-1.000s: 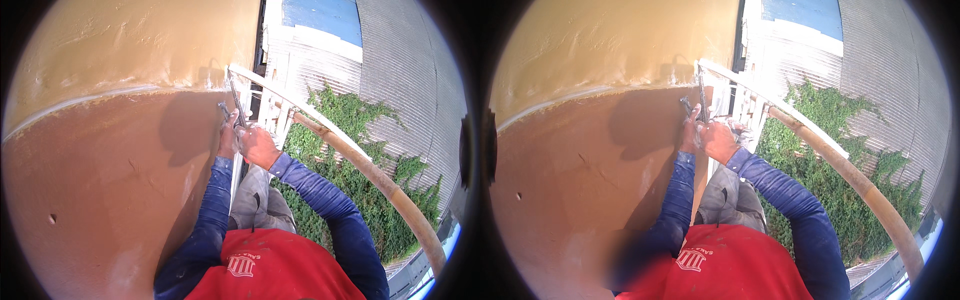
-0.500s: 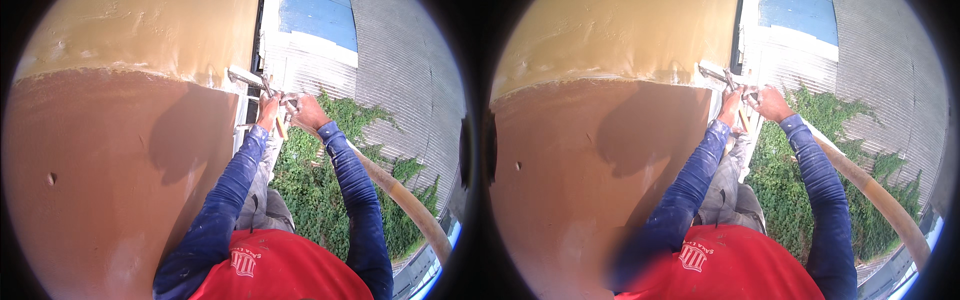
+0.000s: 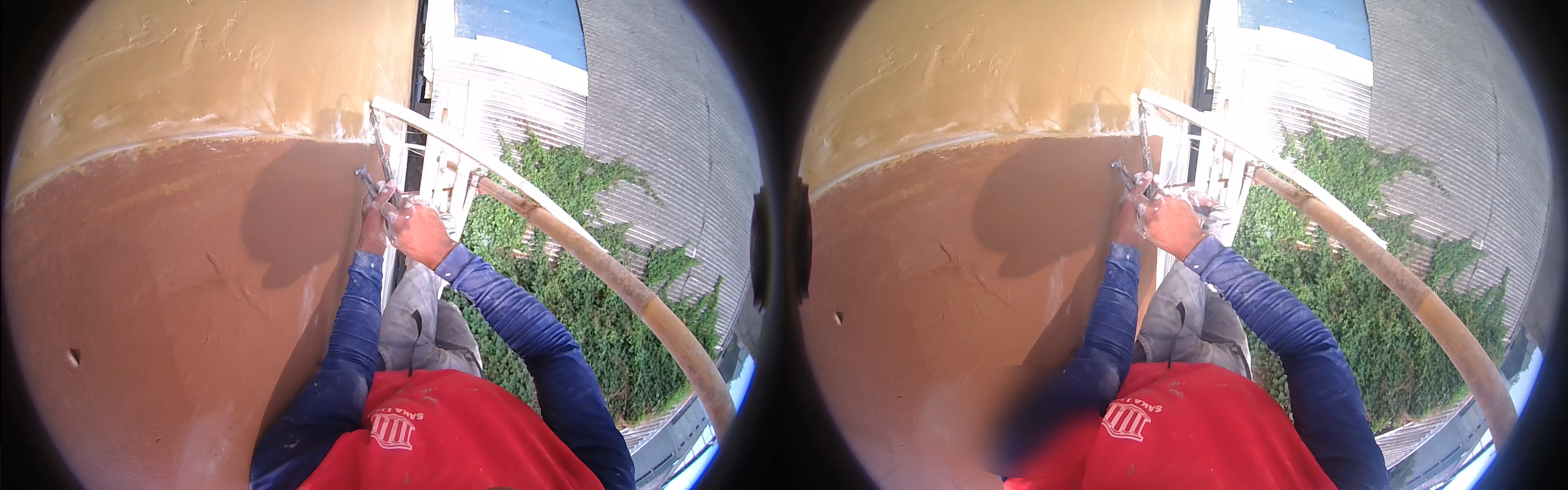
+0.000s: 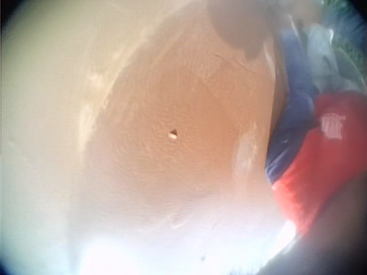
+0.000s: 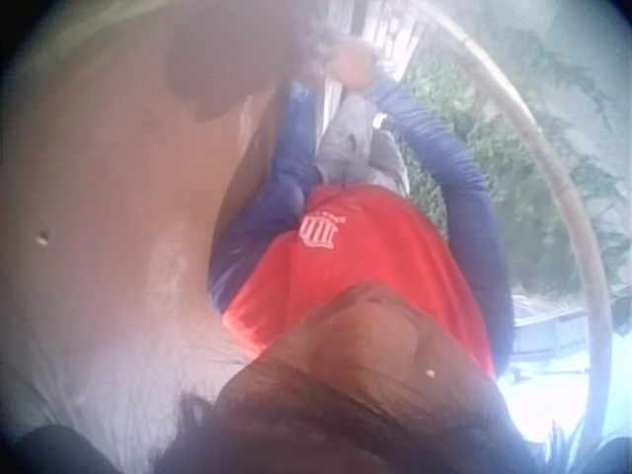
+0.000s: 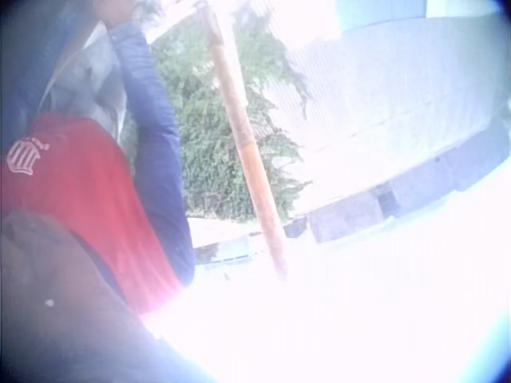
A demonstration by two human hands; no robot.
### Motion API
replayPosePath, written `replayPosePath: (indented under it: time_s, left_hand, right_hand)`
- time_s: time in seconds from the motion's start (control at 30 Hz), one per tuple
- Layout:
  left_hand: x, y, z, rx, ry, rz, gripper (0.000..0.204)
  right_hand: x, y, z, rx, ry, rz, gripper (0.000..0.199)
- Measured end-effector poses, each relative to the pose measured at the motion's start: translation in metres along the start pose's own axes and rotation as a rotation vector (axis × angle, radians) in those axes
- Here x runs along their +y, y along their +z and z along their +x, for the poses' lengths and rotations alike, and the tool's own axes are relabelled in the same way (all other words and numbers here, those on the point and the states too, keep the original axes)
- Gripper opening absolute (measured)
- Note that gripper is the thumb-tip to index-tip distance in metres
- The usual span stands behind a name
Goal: The person assembles a bamboo scaffolding structure on a rooftop. They lift and position bamboo poles, secure them with metal rods and ropes, and adjust the framework to ensure stability.
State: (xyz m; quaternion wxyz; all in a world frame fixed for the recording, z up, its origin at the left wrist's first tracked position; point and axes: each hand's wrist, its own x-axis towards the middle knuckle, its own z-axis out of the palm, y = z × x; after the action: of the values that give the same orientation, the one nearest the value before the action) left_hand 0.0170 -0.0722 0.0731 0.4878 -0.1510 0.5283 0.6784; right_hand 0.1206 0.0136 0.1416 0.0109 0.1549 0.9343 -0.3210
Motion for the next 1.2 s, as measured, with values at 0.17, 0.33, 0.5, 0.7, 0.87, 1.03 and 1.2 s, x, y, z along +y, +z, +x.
replayPosePath:
  time_s: [0.17,0.33,0.5,0.7,0.87,1.03,1.2]
  left_hand:
    - [-0.047,0.026,0.032,-0.035,-0.038,0.279,0.040]
    - [-0.089,0.108,0.038,-0.102,0.016,0.617,0.064]
    - [-0.120,0.088,0.076,0.073,0.171,0.692,0.058]
    - [-0.056,0.015,0.012,-0.031,0.037,0.251,0.028]
    - [-0.004,-0.033,0.021,-0.016,-0.057,0.098,0.012]
    - [0.013,0.007,0.036,-0.017,-0.036,0.071,0.014]
    - [-0.059,0.063,0.047,0.031,0.066,0.478,0.036]
  right_hand:
    - [0.082,-0.028,-0.029,-0.108,-0.061,-0.059,0.035]
    - [0.209,-0.024,-0.081,-0.151,-0.091,-0.178,0.043]
    - [0.186,-0.020,-0.058,-0.146,-0.074,-0.127,0.035]
    - [0.044,0.020,-0.047,0.098,0.113,0.052,0.034]
    - [-0.005,0.041,0.003,0.044,0.142,0.017,0.030]
    - [0.022,0.011,0.024,0.007,0.158,0.156,0.026]
    - [0.108,-0.026,-0.029,-0.105,0.109,0.110,0.029]
